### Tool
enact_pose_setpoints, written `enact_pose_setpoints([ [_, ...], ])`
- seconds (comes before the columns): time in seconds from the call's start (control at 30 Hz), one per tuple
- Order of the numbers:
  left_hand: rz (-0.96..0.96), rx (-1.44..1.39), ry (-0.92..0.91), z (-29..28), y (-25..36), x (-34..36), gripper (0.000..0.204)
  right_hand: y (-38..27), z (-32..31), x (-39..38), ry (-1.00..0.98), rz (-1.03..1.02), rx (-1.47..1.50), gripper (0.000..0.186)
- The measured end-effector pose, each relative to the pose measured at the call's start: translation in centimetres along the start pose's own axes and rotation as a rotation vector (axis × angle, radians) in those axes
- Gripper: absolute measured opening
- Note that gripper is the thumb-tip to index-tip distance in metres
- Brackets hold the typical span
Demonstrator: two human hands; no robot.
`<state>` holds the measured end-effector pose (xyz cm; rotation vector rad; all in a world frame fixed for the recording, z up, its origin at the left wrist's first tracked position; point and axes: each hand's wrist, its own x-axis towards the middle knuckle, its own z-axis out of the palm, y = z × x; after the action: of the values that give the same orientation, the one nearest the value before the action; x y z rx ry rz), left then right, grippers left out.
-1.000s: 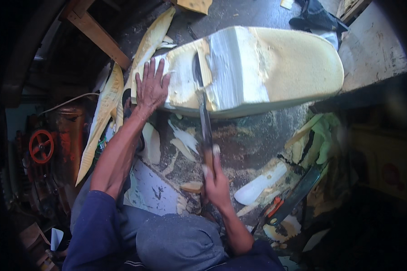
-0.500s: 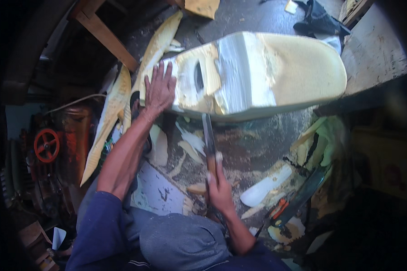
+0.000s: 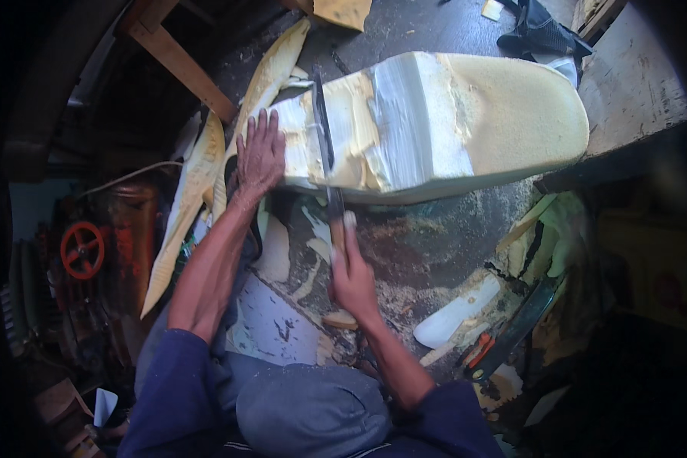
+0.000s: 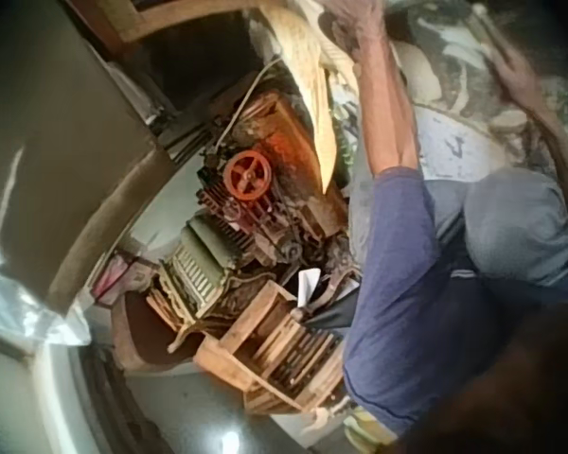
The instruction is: The person carves a large piece of light-colored wood using a knife and a flat metal tool. They repeatedly scrape and shave the surface, remove wood shavings, and reposition the wood to work on different sections.
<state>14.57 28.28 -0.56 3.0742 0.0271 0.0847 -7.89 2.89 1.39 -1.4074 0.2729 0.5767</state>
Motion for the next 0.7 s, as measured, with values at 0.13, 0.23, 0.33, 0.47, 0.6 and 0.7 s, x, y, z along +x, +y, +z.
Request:
enact_pose_setpoints([
  [0.13,-0.008,0.018,0.065,0.1,-0.2,-0.1,0.062,0.8,0.9,0.3,0.063,-0.164,-0.199,0.066],
  [0.23,0.01,-0.071,0.08,0.3,-0.3,0.0,0.061,-1.6,1.6,2.5,-0.099,0.122,0.068,0.068],
  [0.33,0.01,-0.078,0.071,0.2,-0.4,-0.2,0.062,0.1,2.2,1.1,-0.021,0.052,-0.024,0.066],
  [0.47,0.023,-0.075,0.073,0.4,-0.4,-0.2,0.062,-0.5,3.2,2.8,0.061,-0.222,-0.09,0.065],
  [0.6,0.031,-0.07,0.084,0.4,-0.4,-0.4,0.06,-0.6,3.5,3.1,-0.031,0.003,0.045,0.065],
  [0.7,0.028,-0.038,0.13,0.4,-0.4,-0.3,0.059,-0.4,3.9,3.4,-0.007,-0.123,0.043,0.066],
])
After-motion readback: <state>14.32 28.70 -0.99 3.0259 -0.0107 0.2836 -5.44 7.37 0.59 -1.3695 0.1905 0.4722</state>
